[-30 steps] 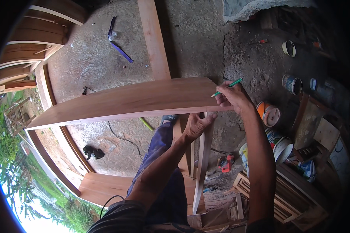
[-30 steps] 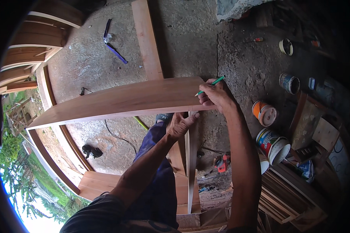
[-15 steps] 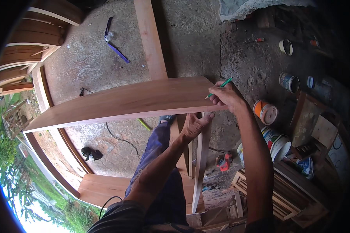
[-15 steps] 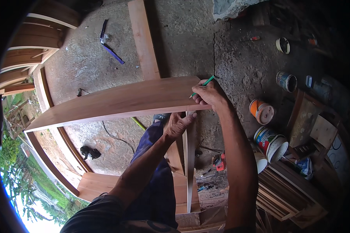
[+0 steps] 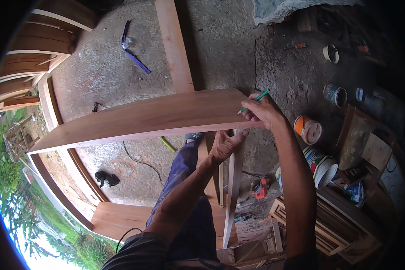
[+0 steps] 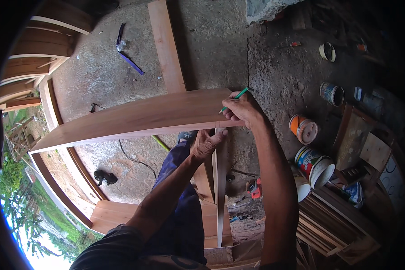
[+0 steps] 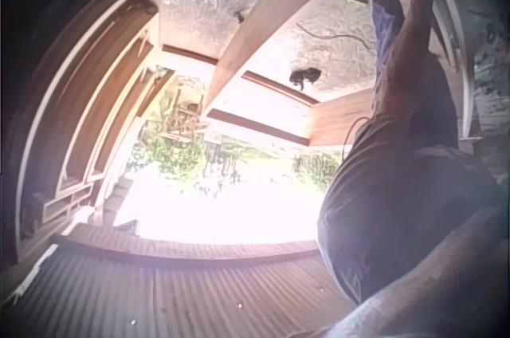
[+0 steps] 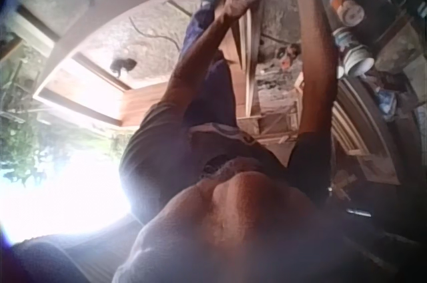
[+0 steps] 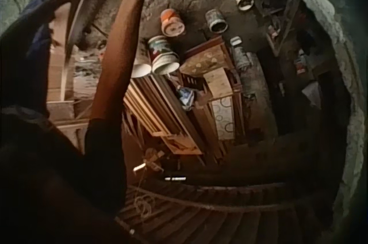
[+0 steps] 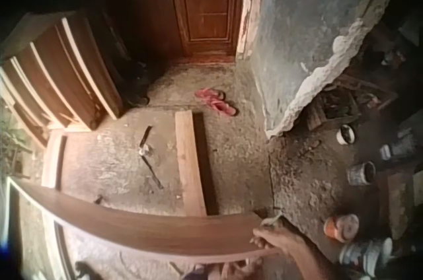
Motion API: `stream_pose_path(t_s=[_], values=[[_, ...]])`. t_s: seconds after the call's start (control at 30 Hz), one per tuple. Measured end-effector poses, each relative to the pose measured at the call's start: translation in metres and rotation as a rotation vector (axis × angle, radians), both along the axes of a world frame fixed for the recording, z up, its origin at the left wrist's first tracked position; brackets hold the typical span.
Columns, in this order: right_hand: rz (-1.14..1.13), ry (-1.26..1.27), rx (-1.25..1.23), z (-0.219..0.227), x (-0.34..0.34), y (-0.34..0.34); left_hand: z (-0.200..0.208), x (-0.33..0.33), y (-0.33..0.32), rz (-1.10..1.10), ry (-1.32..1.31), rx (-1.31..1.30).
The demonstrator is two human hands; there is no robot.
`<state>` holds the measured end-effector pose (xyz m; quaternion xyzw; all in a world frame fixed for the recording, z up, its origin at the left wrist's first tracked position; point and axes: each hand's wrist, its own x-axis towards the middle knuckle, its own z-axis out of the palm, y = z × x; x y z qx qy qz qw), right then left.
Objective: The person marks a wooden frame with a pencil, then uses a power drill to create pilot holes in the wood. They subsequently insert nails into the holes and hammer them flush with the surface to join the wooden pieces together.
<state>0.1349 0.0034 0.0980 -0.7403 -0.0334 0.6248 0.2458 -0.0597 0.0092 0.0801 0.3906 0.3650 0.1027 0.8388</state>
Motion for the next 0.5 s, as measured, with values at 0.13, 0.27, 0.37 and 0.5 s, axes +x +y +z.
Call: stream_pose_path(t_s=[0.13,0.27,0.37,0.5], values=[[0.013,0.005,-0.004,0.000,-0.003,0.005,-0.008,-0.007,-0.005,0.013,0.024,0.041],[-0.049,0.002,0.068,-0.003,-0.007,0.005,-0.010,-0.009,-0.002,0.013,-0.041,0.036],[-0.346,-0.035,0.210,0.009,-0.006,-0.002,-0.014,-0.005,-0.005,0.020,-0.045,0.059],[-0.806,-0.238,0.594,0.035,-0.021,-0.037,-0.023,-0.004,-0.019,-0.018,0.022,-0.122]])
